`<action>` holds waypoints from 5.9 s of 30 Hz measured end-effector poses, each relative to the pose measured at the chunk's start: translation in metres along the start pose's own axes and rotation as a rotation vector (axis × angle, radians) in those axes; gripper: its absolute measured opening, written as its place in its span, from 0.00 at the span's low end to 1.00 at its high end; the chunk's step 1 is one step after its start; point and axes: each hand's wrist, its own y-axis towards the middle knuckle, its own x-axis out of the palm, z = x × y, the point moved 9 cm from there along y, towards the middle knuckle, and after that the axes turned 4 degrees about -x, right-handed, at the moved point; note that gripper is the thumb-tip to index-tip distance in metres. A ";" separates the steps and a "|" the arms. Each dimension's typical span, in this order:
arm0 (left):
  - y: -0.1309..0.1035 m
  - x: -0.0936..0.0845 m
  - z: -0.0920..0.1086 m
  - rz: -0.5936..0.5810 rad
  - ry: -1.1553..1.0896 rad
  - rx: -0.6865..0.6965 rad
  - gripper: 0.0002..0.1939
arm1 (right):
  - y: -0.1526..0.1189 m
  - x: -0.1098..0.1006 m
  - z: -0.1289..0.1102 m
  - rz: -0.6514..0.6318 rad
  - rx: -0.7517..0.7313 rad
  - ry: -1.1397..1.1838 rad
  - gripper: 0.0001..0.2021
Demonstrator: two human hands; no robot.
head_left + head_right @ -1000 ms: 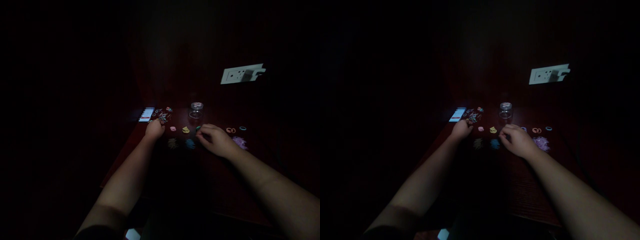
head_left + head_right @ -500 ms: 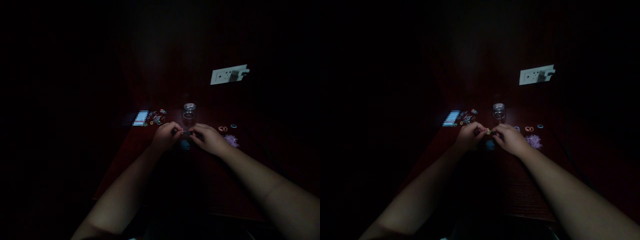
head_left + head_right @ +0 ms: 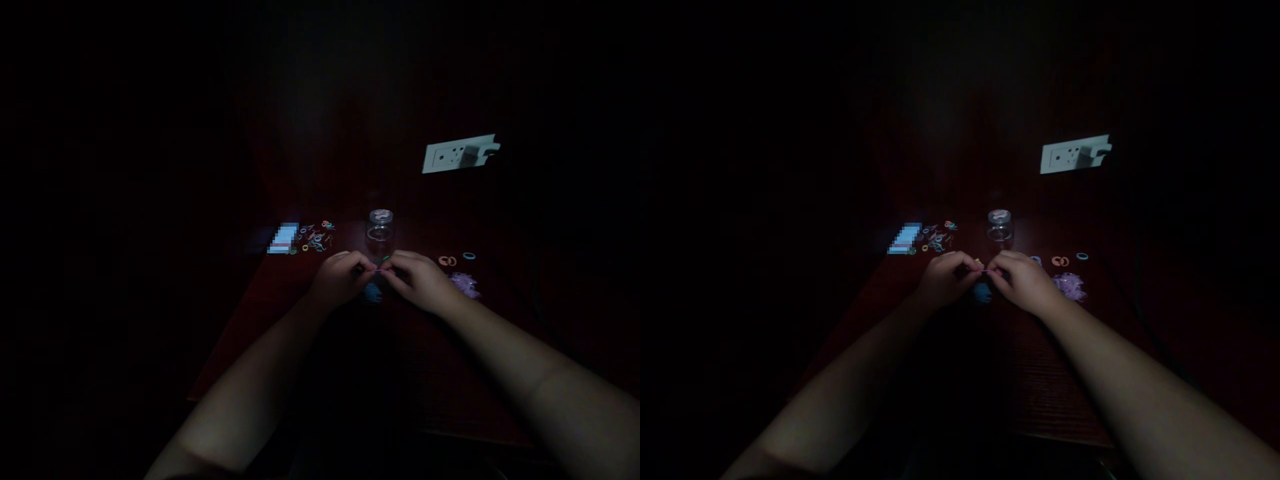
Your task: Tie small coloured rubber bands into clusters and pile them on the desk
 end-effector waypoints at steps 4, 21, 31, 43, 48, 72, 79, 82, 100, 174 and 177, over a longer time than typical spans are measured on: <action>0.000 -0.002 -0.001 0.021 0.007 0.007 0.03 | 0.000 0.000 0.000 -0.006 0.004 -0.002 0.05; 0.002 0.008 0.003 -0.094 0.028 0.038 0.08 | 0.000 0.001 0.000 -0.010 -0.006 -0.011 0.04; 0.003 0.009 0.003 -0.071 0.019 0.065 0.04 | -0.002 0.000 0.002 0.007 -0.019 -0.011 0.03; 0.003 0.009 0.003 -0.070 0.030 0.062 0.04 | 0.000 -0.002 0.000 0.030 -0.033 0.015 0.04; 0.003 0.008 0.005 -0.068 0.031 0.075 0.04 | -0.002 -0.002 -0.001 0.016 -0.026 0.007 0.04; 0.003 0.006 -0.003 -0.048 0.081 0.029 0.02 | -0.002 0.002 0.004 0.000 0.007 -0.006 0.05; 0.001 0.008 -0.002 -0.075 0.088 0.028 0.02 | -0.001 -0.002 0.000 0.017 -0.008 0.022 0.04; 0.001 0.009 -0.002 -0.088 0.086 0.029 0.02 | -0.001 -0.003 -0.001 0.021 -0.011 0.029 0.04; 0.000 0.009 0.000 -0.094 0.057 0.036 0.04 | -0.002 0.002 0.003 -0.017 -0.014 0.023 0.04; 0.002 0.006 0.001 -0.086 0.058 0.032 0.06 | -0.003 0.004 0.005 -0.049 0.012 0.034 0.07; 0.002 0.007 0.000 -0.095 0.068 0.013 0.06 | -0.002 0.005 0.005 -0.053 0.013 0.039 0.07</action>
